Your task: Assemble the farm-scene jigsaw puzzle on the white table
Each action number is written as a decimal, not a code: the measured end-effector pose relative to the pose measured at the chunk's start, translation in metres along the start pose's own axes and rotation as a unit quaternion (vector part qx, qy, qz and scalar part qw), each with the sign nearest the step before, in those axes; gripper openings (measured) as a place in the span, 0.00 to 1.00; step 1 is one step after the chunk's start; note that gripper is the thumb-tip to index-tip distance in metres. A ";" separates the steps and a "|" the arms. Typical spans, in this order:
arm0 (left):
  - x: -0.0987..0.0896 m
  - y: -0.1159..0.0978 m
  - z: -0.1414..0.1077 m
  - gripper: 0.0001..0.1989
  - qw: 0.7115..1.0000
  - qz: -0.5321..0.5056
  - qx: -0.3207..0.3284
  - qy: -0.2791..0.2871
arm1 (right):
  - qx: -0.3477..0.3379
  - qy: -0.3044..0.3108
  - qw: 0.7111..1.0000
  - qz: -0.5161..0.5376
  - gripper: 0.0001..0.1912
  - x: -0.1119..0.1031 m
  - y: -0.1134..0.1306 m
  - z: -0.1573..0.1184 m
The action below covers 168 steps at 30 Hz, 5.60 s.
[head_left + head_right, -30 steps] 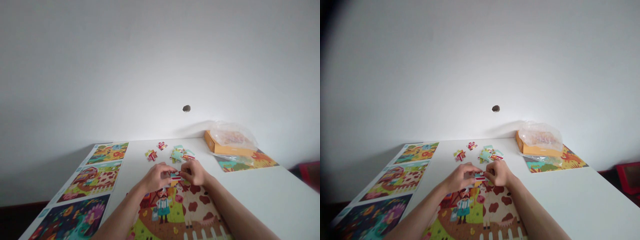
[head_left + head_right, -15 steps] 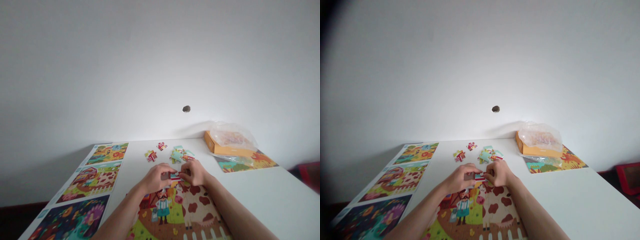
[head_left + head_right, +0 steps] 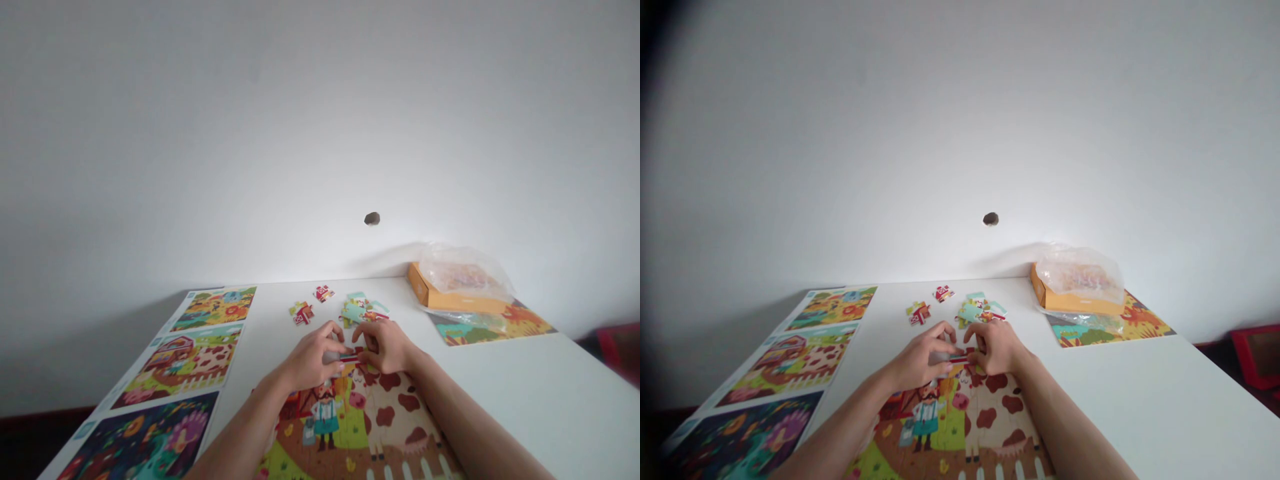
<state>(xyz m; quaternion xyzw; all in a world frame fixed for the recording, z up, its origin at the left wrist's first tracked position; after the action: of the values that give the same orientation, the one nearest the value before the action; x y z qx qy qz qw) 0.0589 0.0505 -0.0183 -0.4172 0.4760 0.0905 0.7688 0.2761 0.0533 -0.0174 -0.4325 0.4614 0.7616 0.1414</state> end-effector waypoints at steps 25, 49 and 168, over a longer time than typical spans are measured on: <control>0.000 -0.002 0.002 0.18 0.999 -0.005 -0.029 -0.014 | 0.017 -0.020 1.000 -0.006 0.05 0.000 0.003 0.001; -0.002 0.037 0.005 0.10 0.934 0.137 -0.152 -0.294 | 0.041 -0.117 0.988 -0.093 0.14 0.011 -0.016 0.007; 0.006 0.032 0.006 0.09 0.962 0.153 -0.126 -0.187 | 0.026 -0.162 0.985 -0.058 0.09 0.012 -0.017 0.006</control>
<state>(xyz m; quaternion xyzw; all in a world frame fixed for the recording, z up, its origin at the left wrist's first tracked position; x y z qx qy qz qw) 0.0485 0.0735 -0.0401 -0.4082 0.3663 0.3427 0.7627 0.2764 0.0648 -0.0357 -0.3253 0.4263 0.7998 0.2698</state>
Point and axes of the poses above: each hand's wrist, its own z-axis towards the middle knuckle, its own x-axis out of the palm, y = z × x, the point moved 1 cm from there along z, towards the middle knuckle, and after that the axes turned 6 degrees about z, right-handed, at the moved point
